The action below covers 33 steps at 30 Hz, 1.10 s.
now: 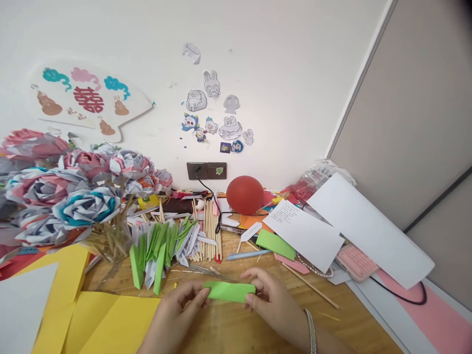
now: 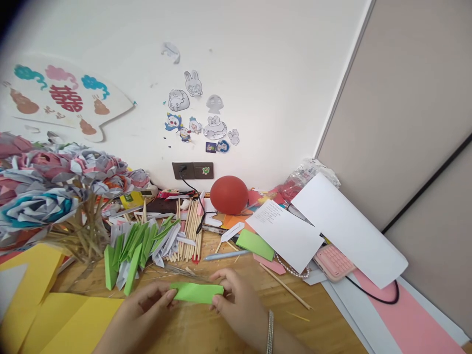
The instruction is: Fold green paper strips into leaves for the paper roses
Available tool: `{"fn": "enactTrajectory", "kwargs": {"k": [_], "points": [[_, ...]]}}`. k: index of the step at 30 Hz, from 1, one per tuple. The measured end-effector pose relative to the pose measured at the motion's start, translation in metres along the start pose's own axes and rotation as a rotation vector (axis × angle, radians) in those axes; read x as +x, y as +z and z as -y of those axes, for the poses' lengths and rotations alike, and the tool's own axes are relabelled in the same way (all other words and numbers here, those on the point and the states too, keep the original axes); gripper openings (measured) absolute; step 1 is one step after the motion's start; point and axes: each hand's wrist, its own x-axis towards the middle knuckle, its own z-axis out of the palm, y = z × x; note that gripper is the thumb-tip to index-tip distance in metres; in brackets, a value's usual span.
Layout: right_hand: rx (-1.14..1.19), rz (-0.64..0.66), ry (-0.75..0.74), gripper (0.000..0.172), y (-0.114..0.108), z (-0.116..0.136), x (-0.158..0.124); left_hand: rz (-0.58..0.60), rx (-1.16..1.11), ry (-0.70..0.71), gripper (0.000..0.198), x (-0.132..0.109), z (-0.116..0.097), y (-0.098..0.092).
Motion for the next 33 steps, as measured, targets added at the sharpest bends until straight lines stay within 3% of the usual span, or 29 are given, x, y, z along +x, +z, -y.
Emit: {"fn": "enactTrajectory", "kwargs": {"k": [7, 15, 20, 25, 28, 33], "points": [[0.0, 0.043, -0.017, 0.021, -0.003, -0.004, 0.002, -0.036, 0.056, 0.024, 0.028, -0.007, -0.003, 0.001], [-0.288, -0.022, -0.129, 0.021, -0.003, 0.003, -0.003, 0.025, 0.006, -0.007, 0.033, -0.006, -0.007, 0.001], [-0.307, -0.016, -0.152, 0.019, -0.003, 0.004, -0.002, -0.016, 0.089, 0.033, 0.033, -0.008, -0.012, 0.001], [-0.302, 0.061, -0.069, 0.018, -0.001, 0.002, -0.004, -0.078, 0.215, 0.288, 0.023, -0.011, -0.004, 0.003], [-0.378, 0.144, -0.055, 0.01, 0.004, 0.0, -0.005, -0.017, 0.272, 0.476, 0.016, -0.017, -0.001, 0.006], [-0.395, 0.204, 0.059, 0.013, 0.017, 0.001, -0.006, 0.066, 0.347, 0.661, 0.018, -0.027, -0.007, 0.013]]}}
